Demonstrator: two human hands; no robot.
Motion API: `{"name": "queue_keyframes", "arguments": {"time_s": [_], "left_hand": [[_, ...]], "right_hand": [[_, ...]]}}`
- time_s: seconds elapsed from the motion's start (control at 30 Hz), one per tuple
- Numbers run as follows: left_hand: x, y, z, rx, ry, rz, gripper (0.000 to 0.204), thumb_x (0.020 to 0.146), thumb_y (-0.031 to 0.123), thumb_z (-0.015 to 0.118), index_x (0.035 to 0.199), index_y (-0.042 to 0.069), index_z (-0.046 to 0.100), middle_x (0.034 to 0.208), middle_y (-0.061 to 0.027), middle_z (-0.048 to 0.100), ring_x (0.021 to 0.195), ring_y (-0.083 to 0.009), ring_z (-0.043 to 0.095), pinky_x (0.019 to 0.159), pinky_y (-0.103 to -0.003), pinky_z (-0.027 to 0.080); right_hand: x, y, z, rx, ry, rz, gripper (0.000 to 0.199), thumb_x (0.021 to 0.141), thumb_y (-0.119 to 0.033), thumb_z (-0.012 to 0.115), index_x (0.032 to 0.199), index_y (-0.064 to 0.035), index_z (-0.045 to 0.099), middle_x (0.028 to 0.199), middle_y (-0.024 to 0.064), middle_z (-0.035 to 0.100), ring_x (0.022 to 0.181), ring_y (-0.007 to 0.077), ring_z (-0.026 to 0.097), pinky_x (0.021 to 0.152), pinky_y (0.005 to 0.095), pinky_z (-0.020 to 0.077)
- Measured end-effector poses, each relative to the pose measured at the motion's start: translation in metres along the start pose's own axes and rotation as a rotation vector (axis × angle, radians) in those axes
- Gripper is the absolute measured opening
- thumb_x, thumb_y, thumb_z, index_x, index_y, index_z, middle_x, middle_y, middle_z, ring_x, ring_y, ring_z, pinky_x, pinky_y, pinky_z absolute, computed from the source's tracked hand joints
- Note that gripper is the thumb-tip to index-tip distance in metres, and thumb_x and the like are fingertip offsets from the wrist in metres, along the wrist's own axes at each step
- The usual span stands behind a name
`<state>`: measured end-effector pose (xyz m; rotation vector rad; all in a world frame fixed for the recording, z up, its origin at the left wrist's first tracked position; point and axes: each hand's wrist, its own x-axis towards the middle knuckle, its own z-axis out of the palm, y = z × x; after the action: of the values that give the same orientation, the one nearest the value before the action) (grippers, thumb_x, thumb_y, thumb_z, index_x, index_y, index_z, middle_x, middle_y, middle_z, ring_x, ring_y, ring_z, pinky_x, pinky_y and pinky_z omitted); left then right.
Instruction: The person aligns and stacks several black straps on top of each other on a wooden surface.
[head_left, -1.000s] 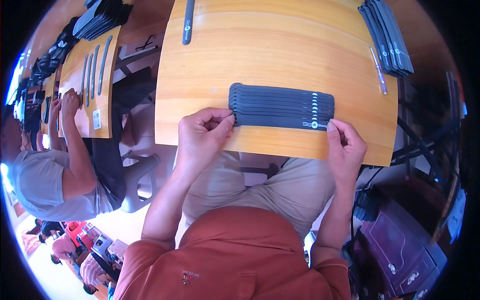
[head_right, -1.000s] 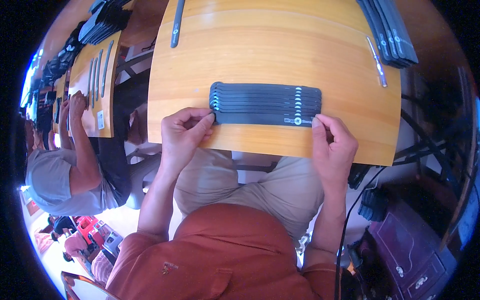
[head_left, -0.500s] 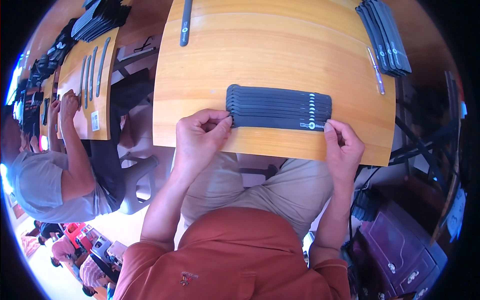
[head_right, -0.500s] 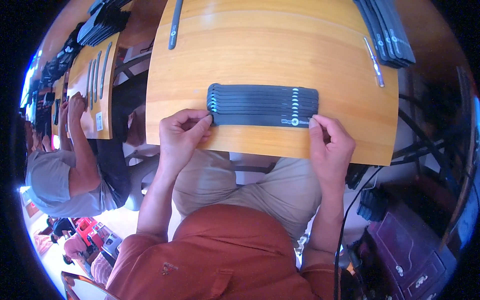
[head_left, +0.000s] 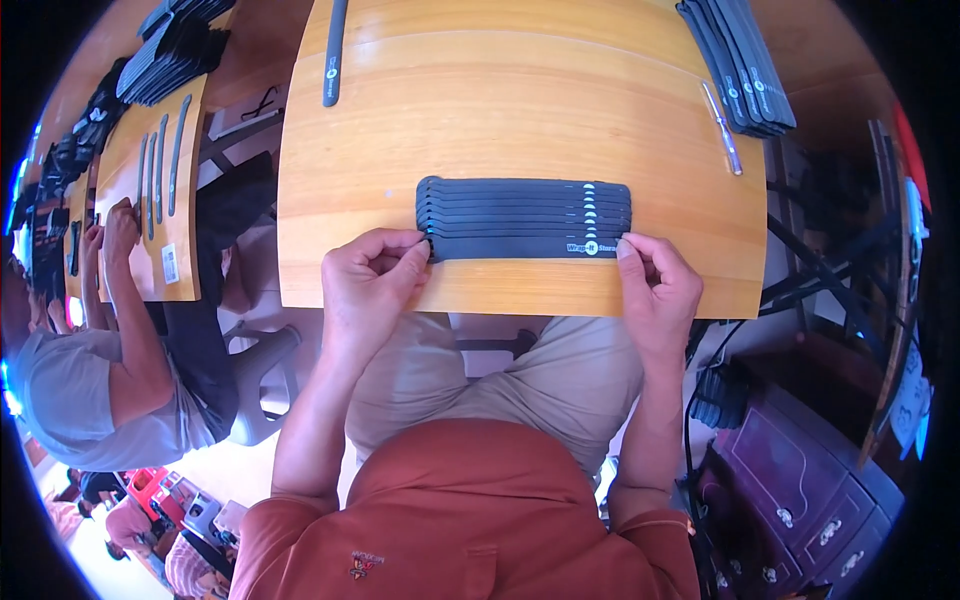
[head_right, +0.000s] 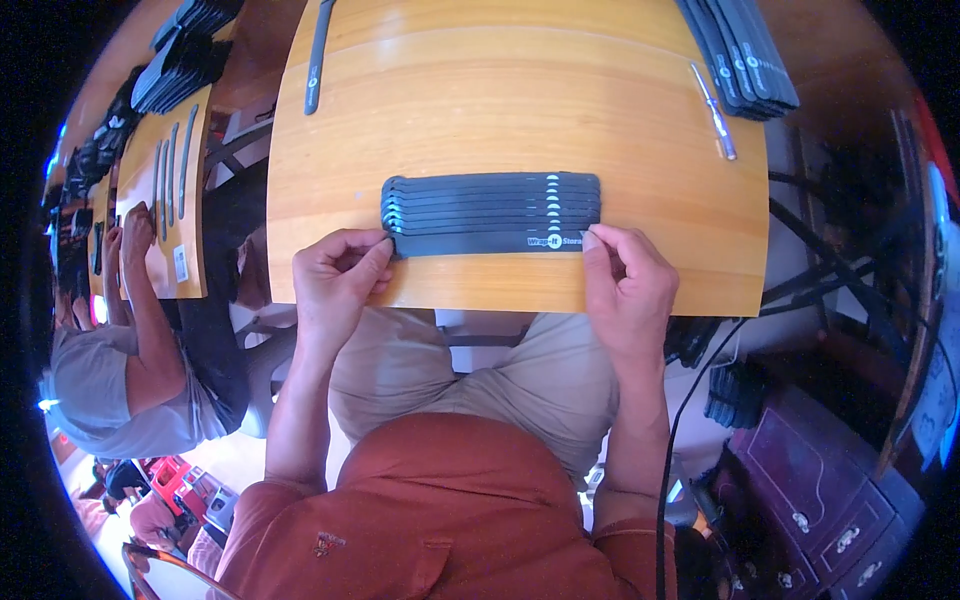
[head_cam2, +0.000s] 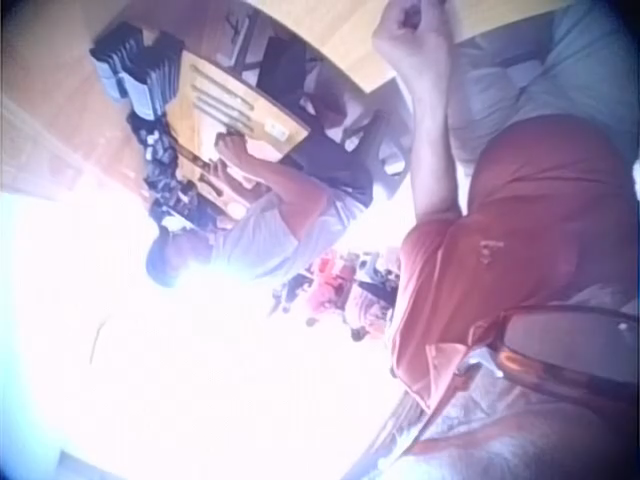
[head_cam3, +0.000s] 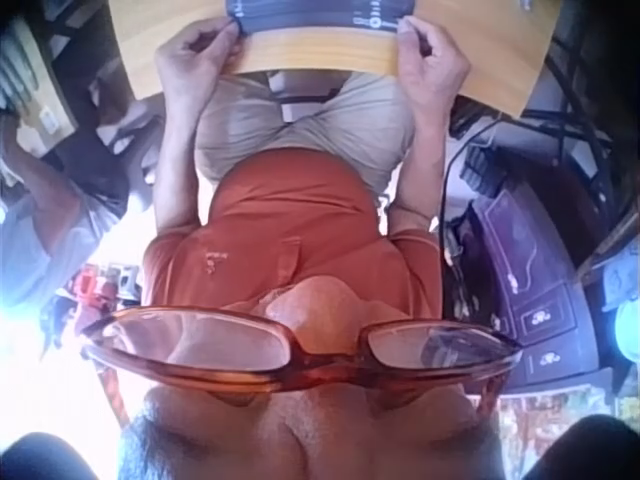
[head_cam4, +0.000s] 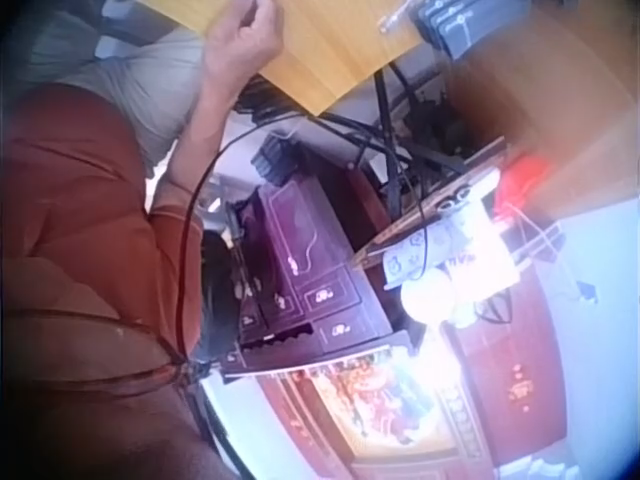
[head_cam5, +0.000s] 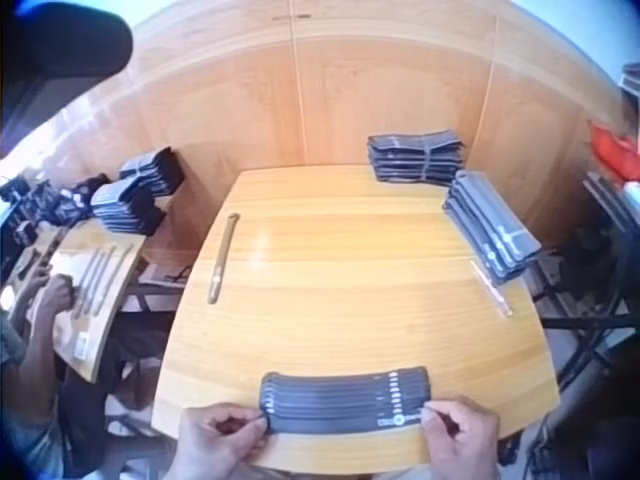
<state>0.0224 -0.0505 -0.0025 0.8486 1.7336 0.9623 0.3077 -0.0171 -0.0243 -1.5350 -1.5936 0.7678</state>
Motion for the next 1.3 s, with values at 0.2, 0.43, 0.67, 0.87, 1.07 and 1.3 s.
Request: {"name": "queue_keyframes", "arguments": {"time_s": [0.2, 0.43, 0.67, 0.87, 1.07, 1.3], "left_hand": [[0.0005, -0.0010, -0.0009, 0.001, 0.004, 0.010, 0.012, 0.095, 0.004, 0.074, 0.101, -0.005, 0.074, 0.078, -0.0056, 0.072, 0.068, -0.0065, 0.066, 0.060, -0.020, 0.054], [0.0004, -0.0015, -0.0007, 0.012, 0.005, 0.009, 0.011, 0.095, 0.004, 0.074, 0.100, -0.006, 0.074, 0.077, -0.0054, 0.072, 0.067, -0.0062, 0.065, 0.061, -0.021, 0.054], [-0.0002, 0.0002, 0.0007, 0.021, 0.023, 0.001, 0.012, 0.095, 0.005, 0.074, 0.101, -0.006, 0.074, 0.078, -0.0056, 0.072, 0.068, -0.0071, 0.066, 0.062, -0.021, 0.055], [0.0008, -0.0006, 0.0003, 0.030, 0.014, -0.001, 0.012, 0.095, 0.006, 0.075, 0.101, -0.005, 0.074, 0.080, -0.0052, 0.072, 0.067, -0.0070, 0.067, 0.061, -0.020, 0.056], [0.0004, 0.0009, -0.0001, 0.032, 0.010, -0.007, 0.011, 0.095, 0.004, 0.074, 0.101, -0.005, 0.074, 0.079, -0.0059, 0.073, 0.069, -0.0071, 0.067, 0.062, -0.021, 0.056], [0.0009, 0.0006, -0.0014, 0.035, 0.011, 0.004, 0.011, 0.095, 0.004, 0.074, 0.101, -0.005, 0.074, 0.079, -0.0058, 0.073, 0.069, -0.0067, 0.067, 0.061, -0.021, 0.055]], "right_hand": [[0.0008, -0.0045, 0.0000, -0.026, -0.006, -0.009, 0.010, 0.095, -0.005, 0.071, 0.100, 0.0039, 0.071, 0.081, 0.0110, 0.070, 0.064, 0.0133, 0.061, 0.060, 0.0284, 0.0487], [0.0003, -0.0033, -0.0003, -0.021, -0.001, 0.018, 0.011, 0.095, -0.006, 0.072, 0.100, 0.0038, 0.072, 0.081, 0.0112, 0.070, 0.064, 0.0136, 0.061, 0.060, 0.0287, 0.0487], [0.0003, 0.0003, 0.0011, -0.005, 0.017, 0.000, 0.012, 0.094, -0.006, 0.073, 0.100, 0.0035, 0.072, 0.080, 0.0108, 0.070, 0.064, 0.0138, 0.061, 0.060, 0.0286, 0.0488], [0.0002, 0.0002, 0.0014, -0.004, 0.016, 0.002, 0.011, 0.094, -0.006, 0.073, 0.099, 0.0034, 0.072, 0.081, 0.0111, 0.070, 0.064, 0.0143, 0.062, 0.060, 0.0289, 0.0489], [0.0007, -0.0005, 0.0013, -0.032, 0.017, -0.004, 0.011, 0.093, -0.006, 0.073, 0.099, 0.0030, 0.073, 0.081, 0.0116, 0.071, 0.062, 0.0156, 0.063, 0.059, 0.0297, 0.0496], [0.0010, -0.0029, 0.0024, -0.034, 0.020, 0.014, 0.011, 0.093, -0.006, 0.073, 0.099, 0.0029, 0.073, 0.081, 0.0122, 0.071, 0.061, 0.0165, 0.063, 0.059, 0.0303, 0.0501]]}}
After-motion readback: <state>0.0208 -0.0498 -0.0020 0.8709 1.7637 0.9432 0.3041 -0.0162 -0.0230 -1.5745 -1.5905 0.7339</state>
